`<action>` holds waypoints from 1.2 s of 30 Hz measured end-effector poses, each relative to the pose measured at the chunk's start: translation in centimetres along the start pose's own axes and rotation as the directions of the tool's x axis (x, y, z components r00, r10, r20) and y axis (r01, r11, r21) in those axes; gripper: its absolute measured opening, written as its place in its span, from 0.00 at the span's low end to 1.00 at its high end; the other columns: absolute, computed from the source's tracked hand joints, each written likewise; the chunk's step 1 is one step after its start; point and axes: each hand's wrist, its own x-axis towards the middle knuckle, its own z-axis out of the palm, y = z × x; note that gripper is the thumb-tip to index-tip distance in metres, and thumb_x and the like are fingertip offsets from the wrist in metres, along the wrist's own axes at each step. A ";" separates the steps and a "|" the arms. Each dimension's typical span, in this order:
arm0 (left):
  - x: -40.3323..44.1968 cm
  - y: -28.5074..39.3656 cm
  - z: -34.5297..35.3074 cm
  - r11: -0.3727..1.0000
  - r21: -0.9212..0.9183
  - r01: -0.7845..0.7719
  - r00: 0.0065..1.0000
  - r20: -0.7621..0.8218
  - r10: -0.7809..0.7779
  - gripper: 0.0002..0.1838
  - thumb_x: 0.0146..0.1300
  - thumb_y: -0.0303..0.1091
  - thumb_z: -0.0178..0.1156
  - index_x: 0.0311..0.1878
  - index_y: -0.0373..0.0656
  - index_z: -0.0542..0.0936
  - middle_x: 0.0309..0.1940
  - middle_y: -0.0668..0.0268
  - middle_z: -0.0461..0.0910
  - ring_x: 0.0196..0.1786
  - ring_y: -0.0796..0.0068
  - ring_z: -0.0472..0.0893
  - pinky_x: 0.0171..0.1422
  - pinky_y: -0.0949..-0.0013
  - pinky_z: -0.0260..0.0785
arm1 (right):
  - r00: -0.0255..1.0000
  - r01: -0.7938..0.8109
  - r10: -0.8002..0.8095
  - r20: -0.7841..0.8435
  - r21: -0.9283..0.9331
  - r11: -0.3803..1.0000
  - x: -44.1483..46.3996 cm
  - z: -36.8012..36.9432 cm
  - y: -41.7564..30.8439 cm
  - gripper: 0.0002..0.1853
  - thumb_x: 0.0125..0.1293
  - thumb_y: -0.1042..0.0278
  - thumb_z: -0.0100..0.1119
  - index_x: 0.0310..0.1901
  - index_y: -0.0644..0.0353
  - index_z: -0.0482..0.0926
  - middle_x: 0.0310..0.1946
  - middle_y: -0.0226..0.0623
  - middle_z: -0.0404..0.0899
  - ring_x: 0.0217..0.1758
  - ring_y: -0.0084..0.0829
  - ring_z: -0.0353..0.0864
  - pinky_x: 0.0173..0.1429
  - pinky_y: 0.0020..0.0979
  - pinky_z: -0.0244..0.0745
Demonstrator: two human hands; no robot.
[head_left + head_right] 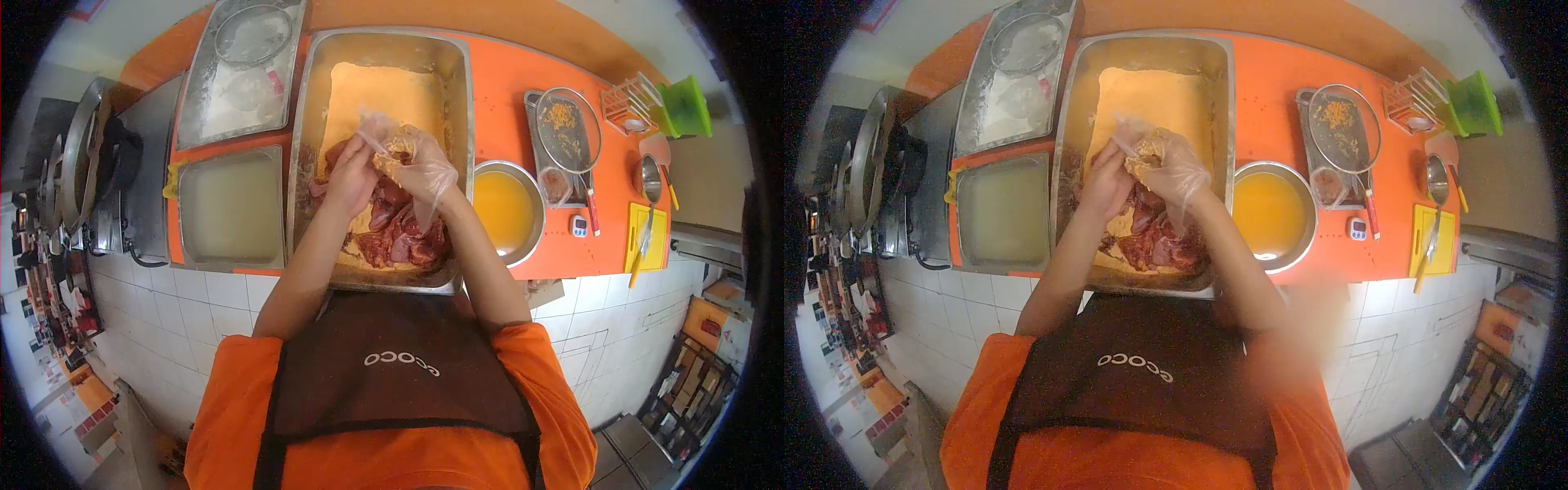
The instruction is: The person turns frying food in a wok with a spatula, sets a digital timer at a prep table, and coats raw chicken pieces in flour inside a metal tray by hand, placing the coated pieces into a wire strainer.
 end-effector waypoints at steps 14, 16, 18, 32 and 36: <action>1.6 0.7 2.3 0.987 0.118 0.105 0.988 -0.129 -0.090 0.23 0.81 0.45 0.41 0.71 0.42 0.64 0.64 0.63 0.71 0.66 0.68 0.72 0.71 0.61 0.65 | 0.997 0.061 -0.066 0.031 0.145 0.988 -1.2 -0.6 0.2 0.13 0.56 0.72 0.65 0.44 0.65 0.81 0.35 0.42 0.85 0.38 0.30 0.82 0.46 0.34 0.77; 1.4 0.5 2.0 0.982 0.184 0.040 0.984 -0.177 -0.007 0.20 0.80 0.41 0.42 0.70 0.45 0.65 0.62 0.65 0.72 0.64 0.69 0.73 0.69 0.61 0.67 | 1.000 -0.006 0.003 0.028 0.087 0.996 -1.3 -1.3 -0.7 0.13 0.57 0.70 0.66 0.44 0.64 0.81 0.34 0.41 0.84 0.37 0.29 0.81 0.45 0.33 0.77; 1.1 1.2 1.8 0.983 0.168 0.069 0.976 -0.213 -0.032 0.17 0.80 0.35 0.43 0.68 0.48 0.68 0.61 0.66 0.72 0.63 0.68 0.74 0.67 0.61 0.68 | 0.997 -0.077 0.076 0.018 0.094 0.993 -1.3 -1.6 -0.5 0.11 0.59 0.71 0.66 0.43 0.63 0.81 0.34 0.36 0.83 0.37 0.25 0.80 0.44 0.30 0.76; 1.7 8.0 5.9 -0.253 0.878 -0.406 0.890 0.442 0.107 0.12 0.54 0.24 0.66 0.43 0.38 0.82 0.40 0.51 0.81 0.53 0.50 0.78 0.56 0.55 0.71 | 0.983 -0.133 0.014 0.181 0.662 0.738 0.6 -5.1 0.3 0.09 0.66 0.67 0.65 0.43 0.63 0.83 0.36 0.32 0.83 0.38 0.23 0.79 0.45 0.25 0.74; 3.1 8.3 6.0 -0.040 0.940 -0.338 0.918 0.320 -0.234 0.12 0.56 0.36 0.67 0.38 0.37 0.82 0.33 0.52 0.83 0.41 0.49 0.81 0.48 0.52 0.74 | 0.979 -0.141 0.026 0.201 0.586 0.798 1.0 -5.6 0.6 0.11 0.66 0.64 0.65 0.42 0.63 0.83 0.35 0.32 0.82 0.37 0.23 0.78 0.44 0.26 0.73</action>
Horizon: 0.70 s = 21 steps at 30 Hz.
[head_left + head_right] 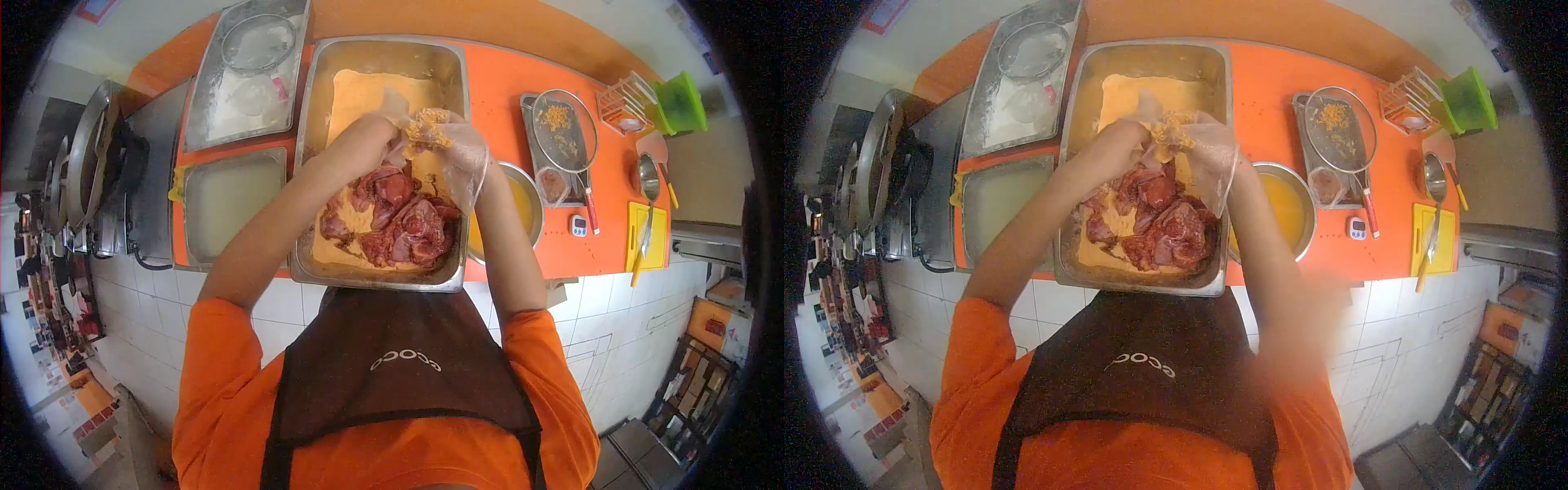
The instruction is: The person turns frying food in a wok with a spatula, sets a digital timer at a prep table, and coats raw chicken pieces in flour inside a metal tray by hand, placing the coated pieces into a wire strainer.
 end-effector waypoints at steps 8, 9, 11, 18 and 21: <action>0.6 -2.2 2.1 0.958 0.193 -0.214 0.948 0.278 0.155 0.19 0.67 0.42 0.59 0.56 0.41 0.79 0.48 0.51 0.82 0.50 0.52 0.82 0.54 0.55 0.73 | 0.968 -0.246 0.186 -0.167 -0.764 0.596 0.5 0.6 -2.7 0.13 0.66 0.62 0.66 0.44 0.65 0.83 0.36 0.30 0.82 0.35 0.20 0.75 0.40 0.27 0.72; 0.4 -2.1 1.6 0.976 0.136 -0.167 0.943 0.310 0.119 0.21 0.69 0.44 0.57 0.59 0.41 0.77 0.51 0.51 0.82 0.52 0.53 0.82 0.55 0.55 0.73 | 0.980 -0.188 0.097 -0.173 -0.657 0.730 0.1 0.4 -2.4 0.13 0.66 0.62 0.66 0.44 0.64 0.83 0.37 0.30 0.82 0.36 0.21 0.75 0.40 0.28 0.72; 0.1 -4.0 2.7 0.988 -0.093 -0.127 0.990 0.045 0.132 0.26 0.71 0.47 0.55 0.66 0.43 0.71 0.60 0.55 0.77 0.58 0.58 0.79 0.60 0.55 0.72 | 0.973 -0.021 -0.073 -0.220 -0.396 0.918 -0.6 -0.5 -1.4 0.13 0.66 0.63 0.66 0.46 0.63 0.83 0.38 0.30 0.82 0.37 0.22 0.76 0.39 0.29 0.73; -2.0 -4.2 5.3 -0.134 -0.991 -0.019 0.992 -0.002 -0.129 0.33 0.78 0.56 0.41 0.78 0.50 0.56 0.74 0.65 0.64 0.71 0.66 0.69 0.72 0.54 0.65 | 0.943 0.048 -0.260 -0.209 -0.685 0.727 -2.3 2.9 0.4 0.14 0.60 0.66 0.68 0.45 0.63 0.83 0.40 0.39 0.83 0.41 0.34 0.82 0.47 0.33 0.77; -2.4 -3.1 6.2 -0.207 -0.972 -0.110 0.982 -0.074 -0.173 0.29 0.80 0.51 0.39 0.76 0.46 0.58 0.72 0.65 0.65 0.71 0.63 0.68 0.74 0.55 0.63 | 0.960 0.057 -0.259 -0.108 -0.829 0.556 -2.0 4.8 0.0 0.18 0.53 0.64 0.68 0.46 0.59 0.84 0.41 0.50 0.82 0.43 0.52 0.82 0.52 0.42 0.78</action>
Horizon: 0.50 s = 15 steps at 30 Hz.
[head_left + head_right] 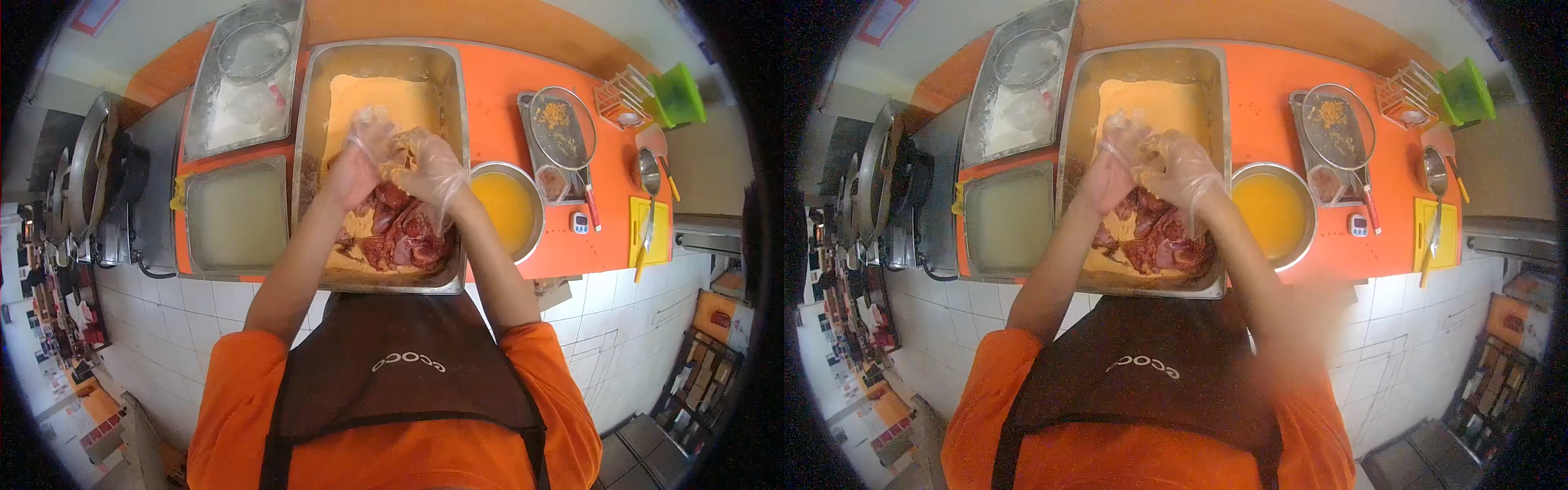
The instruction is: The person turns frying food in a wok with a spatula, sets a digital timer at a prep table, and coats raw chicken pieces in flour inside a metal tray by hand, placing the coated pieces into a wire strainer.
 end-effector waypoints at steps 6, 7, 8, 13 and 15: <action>-0.3 -1.1 -0.1 0.996 0.074 -0.046 0.988 -0.145 0.056 0.31 0.79 0.54 0.41 0.75 0.46 0.61 0.71 0.65 0.66 0.73 0.65 0.65 0.76 0.56 0.58 | 0.991 0.054 -0.077 -0.109 -0.201 0.978 0.6 3.4 1.2 0.15 0.54 0.68 0.68 0.44 0.60 0.84 0.40 0.51 0.81 0.43 0.49 0.82 0.51 0.39 0.78; -0.2 -0.8 0.1 0.997 0.071 -0.014 0.989 -0.143 0.024 0.32 0.78 0.56 0.40 0.75 0.46 0.61 0.71 0.64 0.66 0.73 0.65 0.64 0.77 0.56 0.57 | 0.994 0.049 -0.063 -0.084 -0.162 0.986 0.6 3.3 0.9 0.14 0.54 0.68 0.68 0.44 0.60 0.84 0.40 0.50 0.82 0.42 0.49 0.82 0.49 0.39 0.78; -0.3 -0.5 0.2 0.998 0.067 0.018 0.990 -0.144 -0.008 0.33 0.78 0.58 0.40 0.75 0.45 0.61 0.71 0.64 0.66 0.73 0.66 0.64 0.77 0.57 0.56 | 0.997 0.042 -0.049 -0.056 -0.123 0.992 0.4 3.0 0.4 0.14 0.54 0.69 0.67 0.43 0.60 0.84 0.39 0.49 0.82 0.41 0.48 0.82 0.48 0.39 0.78; 0.1 -0.3 1.1 0.985 0.152 0.083 0.963 -0.267 -0.040 0.41 0.73 0.67 0.36 0.75 0.43 0.62 0.72 0.62 0.65 0.74 0.64 0.63 0.77 0.56 0.57 | 0.994 0.099 -0.100 0.040 0.040 0.994 -0.2 3.1 0.4 0.11 0.54 0.70 0.67 0.40 0.61 0.82 0.36 0.46 0.82 0.36 0.45 0.82 0.43 0.39 0.77; 0.1 -0.2 1.0 0.987 0.107 0.122 0.974 -0.202 -0.099 0.43 0.72 0.71 0.34 0.76 0.45 0.60 0.73 0.61 0.64 0.74 0.62 0.62 0.77 0.54 0.57 | 0.995 0.093 -0.094 0.027 0.048 0.995 -0.3 3.1 0.1 0.11 0.55 0.70 0.67 0.39 0.62 0.82 0.35 0.46 0.82 0.36 0.43 0.81 0.42 0.39 0.77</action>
